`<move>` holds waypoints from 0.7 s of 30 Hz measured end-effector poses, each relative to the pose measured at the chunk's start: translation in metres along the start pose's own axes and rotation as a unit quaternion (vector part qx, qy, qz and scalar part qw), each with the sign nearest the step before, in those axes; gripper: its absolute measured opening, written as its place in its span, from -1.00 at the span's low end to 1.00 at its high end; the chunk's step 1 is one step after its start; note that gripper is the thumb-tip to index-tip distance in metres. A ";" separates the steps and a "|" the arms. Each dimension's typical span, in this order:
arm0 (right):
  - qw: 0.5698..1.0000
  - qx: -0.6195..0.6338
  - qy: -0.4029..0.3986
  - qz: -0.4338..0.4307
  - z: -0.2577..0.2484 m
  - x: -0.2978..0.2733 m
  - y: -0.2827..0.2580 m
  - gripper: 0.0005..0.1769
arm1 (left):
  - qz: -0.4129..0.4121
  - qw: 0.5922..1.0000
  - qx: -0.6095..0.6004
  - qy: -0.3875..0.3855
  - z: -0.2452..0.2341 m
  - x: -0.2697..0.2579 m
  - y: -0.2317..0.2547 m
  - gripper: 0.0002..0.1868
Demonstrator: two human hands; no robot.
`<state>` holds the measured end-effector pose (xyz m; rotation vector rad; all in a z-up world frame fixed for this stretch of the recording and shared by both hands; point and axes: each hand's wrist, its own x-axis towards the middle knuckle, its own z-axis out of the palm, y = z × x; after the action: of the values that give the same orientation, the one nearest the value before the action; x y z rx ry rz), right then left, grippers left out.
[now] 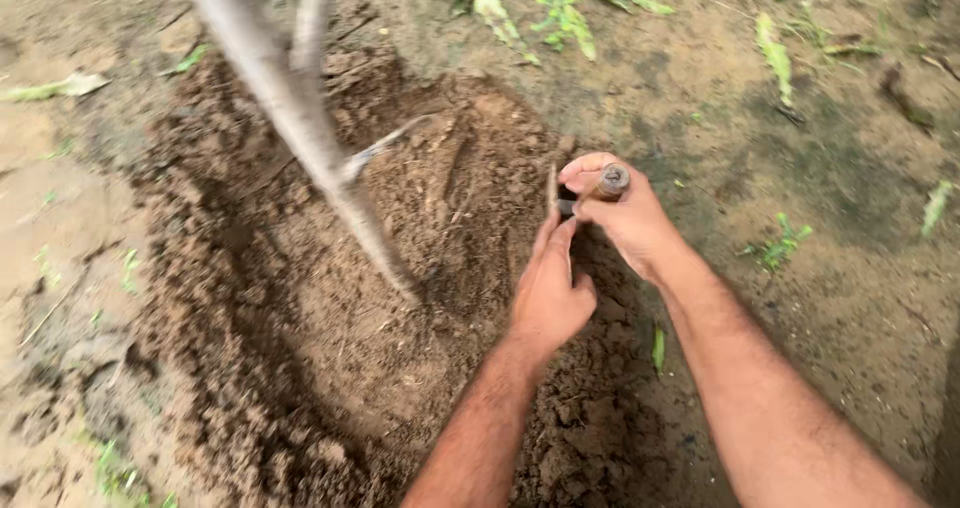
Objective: The person uses a hand trowel to dig and shape soil around the base of a small tree, packing the earth and clearing debris by hand.
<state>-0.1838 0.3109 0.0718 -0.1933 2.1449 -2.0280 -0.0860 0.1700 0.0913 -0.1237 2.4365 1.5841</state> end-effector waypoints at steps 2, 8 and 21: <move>0.997 0.059 -0.011 0.041 0.011 0.005 0.007 -0.91 | 0.018 0.997 -0.074 0.016 -0.009 -0.005 0.004 -0.18; 0.989 0.142 0.048 -0.002 0.062 0.040 -0.014 -0.80 | -0.058 0.988 0.077 0.121 -0.038 -0.016 -0.007 -0.31; 0.960 -0.167 -0.217 -0.053 0.082 0.015 0.022 -0.68 | -0.178 0.961 0.108 0.185 0.043 0.003 -0.068 -0.68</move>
<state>-0.1800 0.2291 0.0450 -0.7382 2.1950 -1.4717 -0.0691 0.1811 0.0131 -0.8359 2.6399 1.2163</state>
